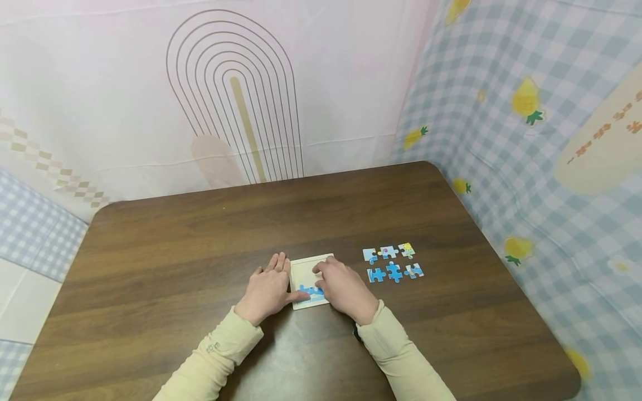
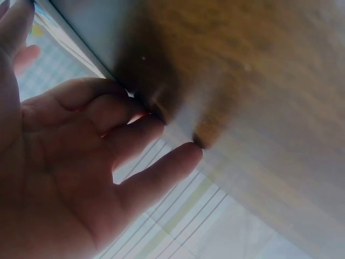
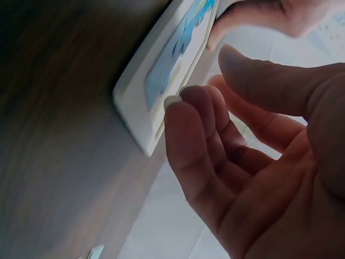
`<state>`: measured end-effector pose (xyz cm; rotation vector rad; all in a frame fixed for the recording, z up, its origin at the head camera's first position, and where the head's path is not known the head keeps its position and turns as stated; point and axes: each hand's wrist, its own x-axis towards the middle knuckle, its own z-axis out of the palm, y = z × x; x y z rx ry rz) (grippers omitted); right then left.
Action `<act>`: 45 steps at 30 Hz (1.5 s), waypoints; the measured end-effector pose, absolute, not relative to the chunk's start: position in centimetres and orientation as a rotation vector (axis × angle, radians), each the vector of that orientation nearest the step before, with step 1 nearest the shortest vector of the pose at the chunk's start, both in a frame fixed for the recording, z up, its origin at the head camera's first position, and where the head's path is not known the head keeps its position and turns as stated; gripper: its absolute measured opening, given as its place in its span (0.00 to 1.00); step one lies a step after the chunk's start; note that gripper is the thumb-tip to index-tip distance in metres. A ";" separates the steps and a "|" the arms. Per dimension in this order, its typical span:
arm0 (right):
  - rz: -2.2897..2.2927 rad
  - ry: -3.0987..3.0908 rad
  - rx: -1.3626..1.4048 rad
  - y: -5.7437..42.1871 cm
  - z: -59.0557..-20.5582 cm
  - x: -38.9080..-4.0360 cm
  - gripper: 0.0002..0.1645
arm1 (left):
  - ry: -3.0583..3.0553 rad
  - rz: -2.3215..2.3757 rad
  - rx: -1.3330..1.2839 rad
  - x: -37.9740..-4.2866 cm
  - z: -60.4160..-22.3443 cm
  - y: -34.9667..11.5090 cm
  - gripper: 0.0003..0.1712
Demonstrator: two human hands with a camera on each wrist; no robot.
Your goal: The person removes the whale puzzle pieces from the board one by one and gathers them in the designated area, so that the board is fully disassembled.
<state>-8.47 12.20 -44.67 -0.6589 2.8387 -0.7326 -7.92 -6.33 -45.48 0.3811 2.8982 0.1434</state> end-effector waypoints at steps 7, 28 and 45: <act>-0.671 2.808 -0.798 11.3 -44.9 -8.1 0.14 | 2.902 0.141 0.394 -7.9 -45.5 -6.4 0.60; -0.601 2.757 -0.806 10.9 -45.4 -8.3 0.08 | 2.886 0.124 0.378 -7.8 -45.3 -6.3 0.60; -0.619 2.808 -0.829 10.7 -45.5 -7.9 0.06 | 2.821 0.319 0.434 -7.7 -45.3 -7.0 0.65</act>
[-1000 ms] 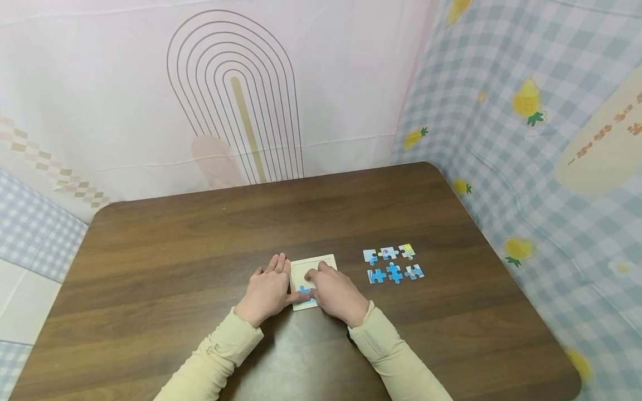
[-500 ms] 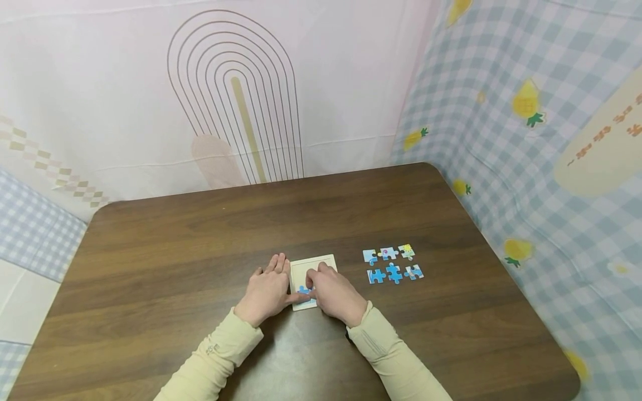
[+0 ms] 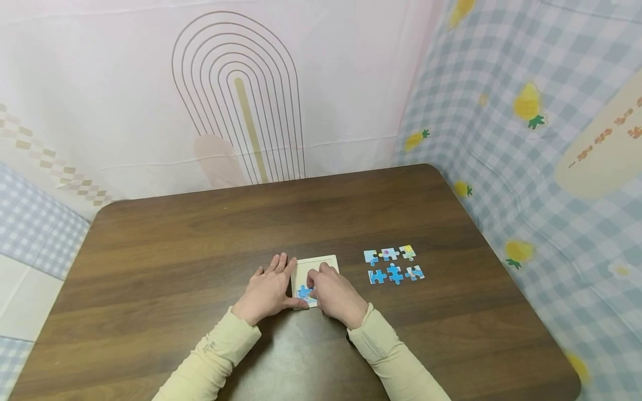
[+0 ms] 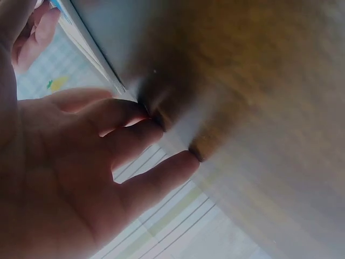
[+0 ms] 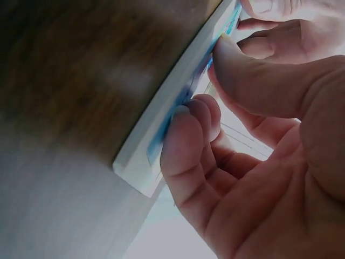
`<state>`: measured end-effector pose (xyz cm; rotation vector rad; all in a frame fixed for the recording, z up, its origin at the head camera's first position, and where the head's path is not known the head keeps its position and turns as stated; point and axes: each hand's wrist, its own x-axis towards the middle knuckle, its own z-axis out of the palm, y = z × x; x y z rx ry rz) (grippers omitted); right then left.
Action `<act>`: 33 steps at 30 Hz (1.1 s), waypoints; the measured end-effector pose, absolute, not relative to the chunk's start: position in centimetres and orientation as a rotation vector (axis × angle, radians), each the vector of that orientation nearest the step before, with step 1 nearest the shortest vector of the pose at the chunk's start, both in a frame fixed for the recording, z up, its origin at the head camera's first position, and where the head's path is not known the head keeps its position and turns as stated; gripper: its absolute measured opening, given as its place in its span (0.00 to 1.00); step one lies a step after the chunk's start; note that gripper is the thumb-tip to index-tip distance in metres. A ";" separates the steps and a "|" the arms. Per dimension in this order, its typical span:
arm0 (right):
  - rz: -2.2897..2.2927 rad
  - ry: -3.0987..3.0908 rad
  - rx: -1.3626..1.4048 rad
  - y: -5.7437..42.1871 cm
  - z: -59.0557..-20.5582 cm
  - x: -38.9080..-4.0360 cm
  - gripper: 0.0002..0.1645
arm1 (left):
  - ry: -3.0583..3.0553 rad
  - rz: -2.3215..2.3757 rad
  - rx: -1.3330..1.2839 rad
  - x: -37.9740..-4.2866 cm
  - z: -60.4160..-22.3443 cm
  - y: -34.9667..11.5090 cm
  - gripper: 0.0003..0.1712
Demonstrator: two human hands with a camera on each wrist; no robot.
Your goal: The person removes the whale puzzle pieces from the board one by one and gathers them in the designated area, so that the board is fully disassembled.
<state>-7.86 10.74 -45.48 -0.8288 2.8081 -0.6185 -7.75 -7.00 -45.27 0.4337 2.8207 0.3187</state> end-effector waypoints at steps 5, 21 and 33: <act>-0.611 2.828 -0.848 10.7 -45.5 -7.7 0.05 | 2.820 0.294 0.433 -7.8 -45.4 -6.9 0.64; -0.577 2.835 -0.832 10.4 -45.5 -7.5 0.05 | 2.763 0.271 0.452 -7.8 -45.0 -7.5 0.68; -0.606 2.825 -0.804 10.5 -45.7 -7.6 0.06 | 2.743 0.321 0.391 -8.1 -45.1 -7.4 0.67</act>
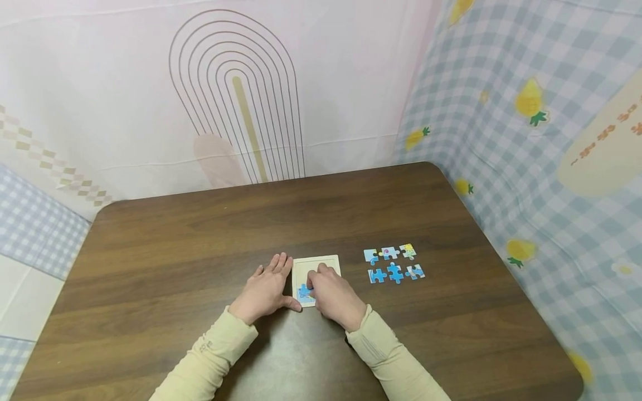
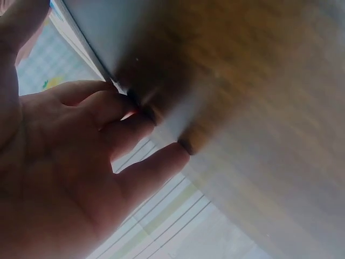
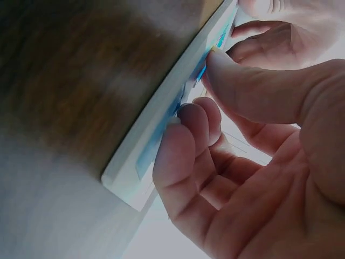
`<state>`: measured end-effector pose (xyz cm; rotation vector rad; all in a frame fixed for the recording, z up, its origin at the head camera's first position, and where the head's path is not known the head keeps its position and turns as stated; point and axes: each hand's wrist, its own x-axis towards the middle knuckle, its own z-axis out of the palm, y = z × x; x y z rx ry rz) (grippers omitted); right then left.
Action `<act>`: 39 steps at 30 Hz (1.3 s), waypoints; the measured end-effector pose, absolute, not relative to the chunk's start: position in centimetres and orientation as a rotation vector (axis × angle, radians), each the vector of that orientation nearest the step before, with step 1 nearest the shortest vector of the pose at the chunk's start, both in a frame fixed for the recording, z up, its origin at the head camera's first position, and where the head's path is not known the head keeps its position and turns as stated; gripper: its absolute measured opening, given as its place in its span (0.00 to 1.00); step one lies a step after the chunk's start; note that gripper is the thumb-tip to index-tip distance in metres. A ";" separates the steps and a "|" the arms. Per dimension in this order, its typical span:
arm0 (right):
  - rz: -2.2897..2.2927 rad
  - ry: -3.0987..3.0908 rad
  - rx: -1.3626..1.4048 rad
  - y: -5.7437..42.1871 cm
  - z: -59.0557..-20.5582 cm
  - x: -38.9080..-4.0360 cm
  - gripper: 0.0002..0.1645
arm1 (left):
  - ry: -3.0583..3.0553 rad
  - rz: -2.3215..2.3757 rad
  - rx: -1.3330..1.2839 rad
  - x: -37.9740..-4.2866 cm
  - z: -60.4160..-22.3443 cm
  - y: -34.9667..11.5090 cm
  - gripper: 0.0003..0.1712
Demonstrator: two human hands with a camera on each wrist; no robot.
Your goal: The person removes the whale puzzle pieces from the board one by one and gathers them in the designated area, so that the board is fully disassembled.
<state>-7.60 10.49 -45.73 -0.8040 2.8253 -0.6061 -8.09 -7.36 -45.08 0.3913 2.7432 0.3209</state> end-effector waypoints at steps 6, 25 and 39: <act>-0.595 2.835 -0.810 10.5 -45.7 -7.6 0.06 | 2.751 0.357 0.403 -7.9 -44.9 -7.5 0.66; -0.554 2.824 -0.811 10.3 -45.4 -6.9 0.10 | 2.764 0.317 0.413 -8.0 -45.3 -7.4 0.67; -0.563 2.834 -0.814 10.4 -45.6 -7.1 0.10 | 2.713 0.382 0.466 -7.3 -45.5 -7.7 0.65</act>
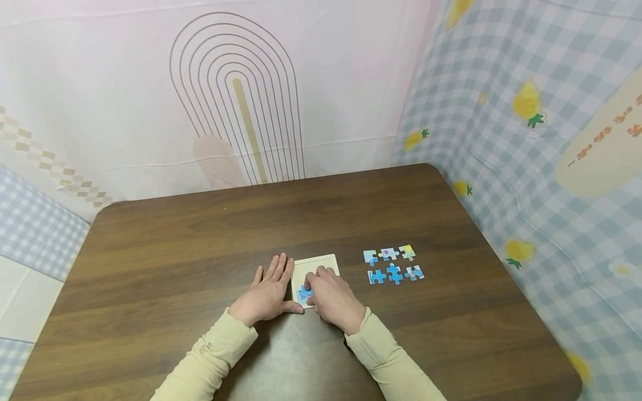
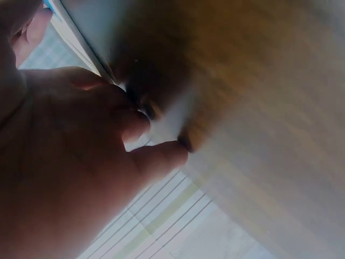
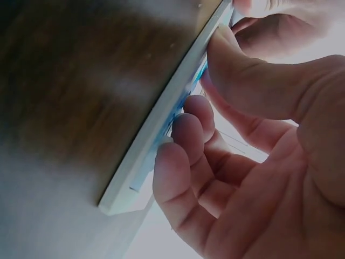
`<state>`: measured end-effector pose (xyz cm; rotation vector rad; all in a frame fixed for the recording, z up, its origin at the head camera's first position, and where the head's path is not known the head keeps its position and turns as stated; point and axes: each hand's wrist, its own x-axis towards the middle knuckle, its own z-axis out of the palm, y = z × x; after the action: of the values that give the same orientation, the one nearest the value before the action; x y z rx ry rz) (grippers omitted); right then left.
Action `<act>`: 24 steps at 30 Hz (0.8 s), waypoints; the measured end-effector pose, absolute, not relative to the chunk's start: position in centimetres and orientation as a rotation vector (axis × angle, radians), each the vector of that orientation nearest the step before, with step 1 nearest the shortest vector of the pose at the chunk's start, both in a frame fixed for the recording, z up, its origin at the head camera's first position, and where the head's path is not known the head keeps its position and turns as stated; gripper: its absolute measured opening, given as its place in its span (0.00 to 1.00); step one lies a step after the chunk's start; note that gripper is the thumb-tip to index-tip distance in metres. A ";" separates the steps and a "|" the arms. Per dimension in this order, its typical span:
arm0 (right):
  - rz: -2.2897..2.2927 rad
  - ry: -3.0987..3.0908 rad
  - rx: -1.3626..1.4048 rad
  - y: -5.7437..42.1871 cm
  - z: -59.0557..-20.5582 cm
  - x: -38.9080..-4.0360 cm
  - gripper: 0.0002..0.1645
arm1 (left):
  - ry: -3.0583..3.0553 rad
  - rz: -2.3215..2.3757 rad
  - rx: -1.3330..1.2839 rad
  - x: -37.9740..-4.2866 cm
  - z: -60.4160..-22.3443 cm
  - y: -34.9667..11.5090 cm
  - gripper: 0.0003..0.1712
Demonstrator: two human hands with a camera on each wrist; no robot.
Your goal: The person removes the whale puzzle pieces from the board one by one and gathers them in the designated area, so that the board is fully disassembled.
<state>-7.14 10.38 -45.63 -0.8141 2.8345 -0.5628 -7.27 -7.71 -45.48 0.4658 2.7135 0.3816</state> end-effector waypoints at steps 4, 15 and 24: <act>-0.567 2.832 -0.810 10.4 -45.7 -7.2 0.10 | 2.711 0.399 0.502 -7.1 -45.5 -7.8 0.64; -0.560 2.827 -0.826 10.3 -45.6 -7.3 0.11 | 2.712 0.304 0.521 -7.4 -45.4 -7.7 0.63; -0.590 2.774 -0.800 10.3 -45.4 -7.6 0.13 | 2.764 0.214 0.532 -6.9 -45.5 -7.5 0.61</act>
<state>-7.61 10.28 -45.41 -0.8004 2.7742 -0.5897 -6.94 -7.46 -45.47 0.5319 2.7642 0.2140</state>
